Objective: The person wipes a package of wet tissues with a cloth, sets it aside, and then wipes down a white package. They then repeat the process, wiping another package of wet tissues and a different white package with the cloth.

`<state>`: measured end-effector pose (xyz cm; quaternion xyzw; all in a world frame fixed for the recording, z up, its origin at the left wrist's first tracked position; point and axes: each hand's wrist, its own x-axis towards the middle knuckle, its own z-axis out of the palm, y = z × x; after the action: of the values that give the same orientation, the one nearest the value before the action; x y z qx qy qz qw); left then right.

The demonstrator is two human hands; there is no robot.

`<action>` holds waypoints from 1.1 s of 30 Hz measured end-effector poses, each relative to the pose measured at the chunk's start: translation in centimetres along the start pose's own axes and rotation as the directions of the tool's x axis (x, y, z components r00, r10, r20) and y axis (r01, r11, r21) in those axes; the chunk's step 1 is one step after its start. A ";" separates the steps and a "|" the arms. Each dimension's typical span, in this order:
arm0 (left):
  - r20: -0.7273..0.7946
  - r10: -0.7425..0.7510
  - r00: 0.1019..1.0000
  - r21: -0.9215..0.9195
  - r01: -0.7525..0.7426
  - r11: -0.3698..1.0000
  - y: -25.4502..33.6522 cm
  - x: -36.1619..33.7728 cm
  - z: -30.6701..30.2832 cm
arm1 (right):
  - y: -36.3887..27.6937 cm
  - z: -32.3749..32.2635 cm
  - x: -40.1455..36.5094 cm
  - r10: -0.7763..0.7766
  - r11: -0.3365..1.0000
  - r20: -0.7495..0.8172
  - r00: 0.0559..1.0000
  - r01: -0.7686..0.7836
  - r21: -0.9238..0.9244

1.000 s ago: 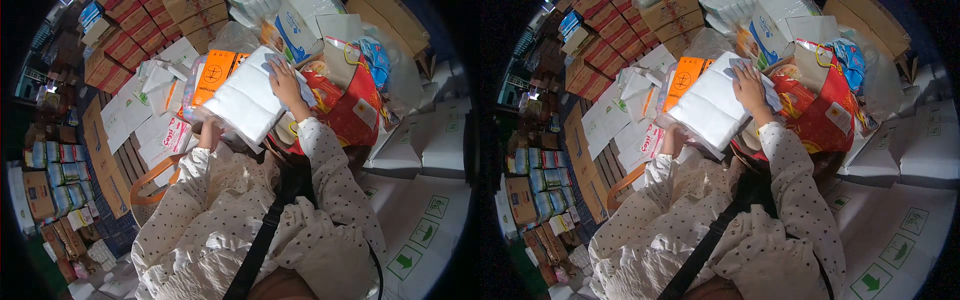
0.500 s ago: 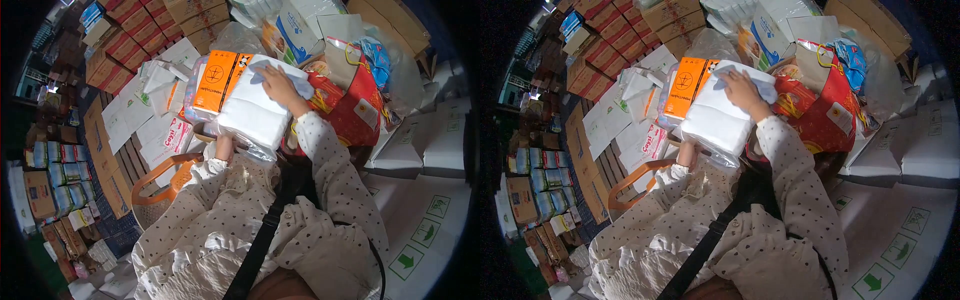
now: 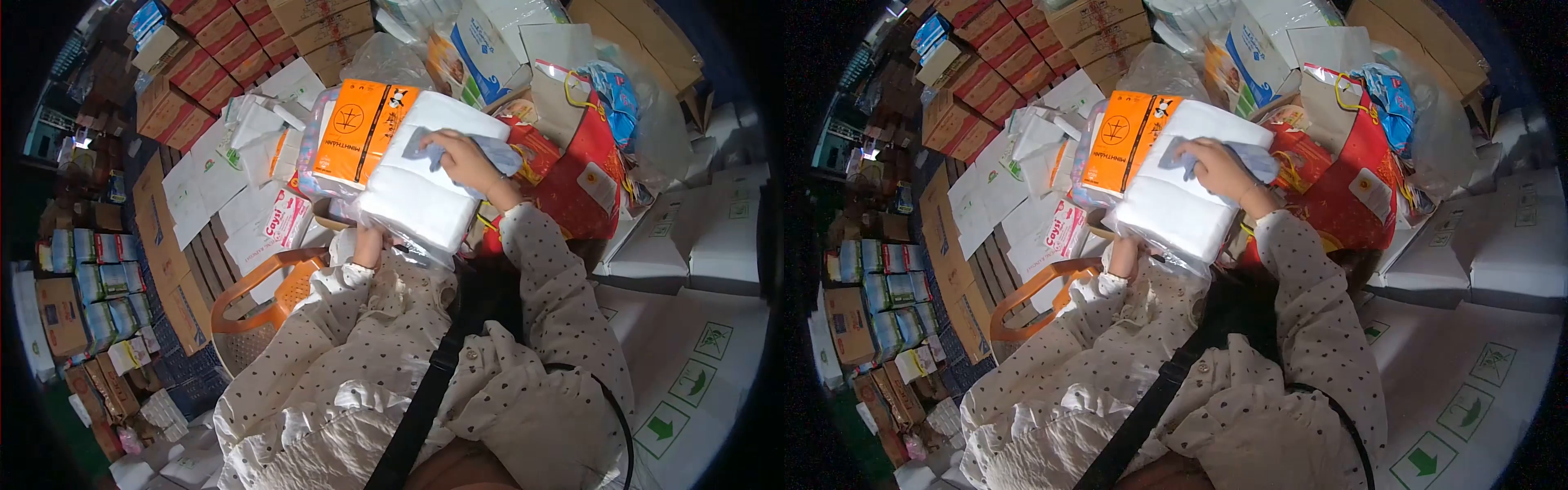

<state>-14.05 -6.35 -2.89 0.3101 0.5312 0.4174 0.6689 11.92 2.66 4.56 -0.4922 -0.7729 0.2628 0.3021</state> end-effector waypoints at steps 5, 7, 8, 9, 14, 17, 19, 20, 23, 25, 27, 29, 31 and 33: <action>-0.001 -0.039 0.999 -0.031 0.039 0.999 -0.5 0.7 0.3 | 3.3 -1.2 3.2 0.026 0.983 -0.163 0.986 -0.055 -0.176; 0.009 -0.031 0.999 0.020 0.031 0.999 -0.3 0.5 0.5 | 3.4 -1.3 4.2 0.027 0.981 -0.151 0.988 -0.056 -0.187; -0.025 -0.011 1.000 0.018 0.012 1.000 0.4 0.0 1.1 | 3.1 -1.3 4.6 0.033 0.978 -0.138 0.990 -0.060 -0.198; -0.057 0.007 0.998 0.015 -0.006 1.000 0.7 -0.3 1.4 | 2.8 -1.2 4.5 0.033 0.979 -0.136 0.990 -0.059 -0.197; -0.079 0.075 0.994 0.076 -0.069 0.995 0.4 -0.6 1.7 | -0.1 -1.0 1.8 0.098 0.995 0.069 0.993 -0.097 -0.022; -0.088 0.089 0.992 0.056 -0.084 0.995 -0.2 -0.2 1.4 | 0.7 -0.5 0.4 -0.034 0.996 0.024 0.999 0.032 0.085; -0.077 0.103 0.992 0.057 -0.099 0.993 -0.7 0.0 0.9 | 2.1 -0.5 0.5 -0.012 0.996 0.030 0.999 0.010 0.083; -0.055 0.120 0.991 0.098 -0.114 0.989 -0.6 0.1 0.9 | 2.7 -0.6 1.2 -0.019 1.000 -0.038 0.999 0.019 0.006; -0.032 0.118 0.992 0.157 -0.112 0.981 0.3 -0.5 1.1 | 3.8 -1.5 2.8 0.018 0.998 -0.166 0.986 -0.028 -0.059; -0.031 0.093 0.995 0.173 -0.086 0.981 0.8 -0.8 1.5 | 3.7 -2.1 4.0 0.076 0.983 -0.162 0.984 -0.101 -0.152; -0.097 0.106 0.990 0.136 -0.092 0.986 0.8 -0.8 1.7 | 3.0 -1.7 4.1 0.059 0.985 -0.164 0.985 -0.084 -0.149; -0.090 0.114 0.989 0.126 -0.102 0.987 0.0 -0.3 1.2 | 2.0 -0.9 3.0 0.113 0.993 -0.046 0.993 -0.115 -0.038; -0.081 0.125 0.989 0.114 -0.116 0.987 -0.7 0.0 0.9 | 1.6 -0.1 2.0 0.064 0.998 -0.039 0.997 -0.065 -0.021; -0.076 0.170 0.982 0.095 -0.162 0.982 -0.8 0.1 0.8 | 0.9 0.1 0.9 -0.013 0.999 -0.006 1.000 0.013 0.041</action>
<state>-13.08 -6.59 -3.39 0.3649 0.5491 0.4605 0.5943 12.05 3.80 4.07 -0.4815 -0.7697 0.2754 0.3162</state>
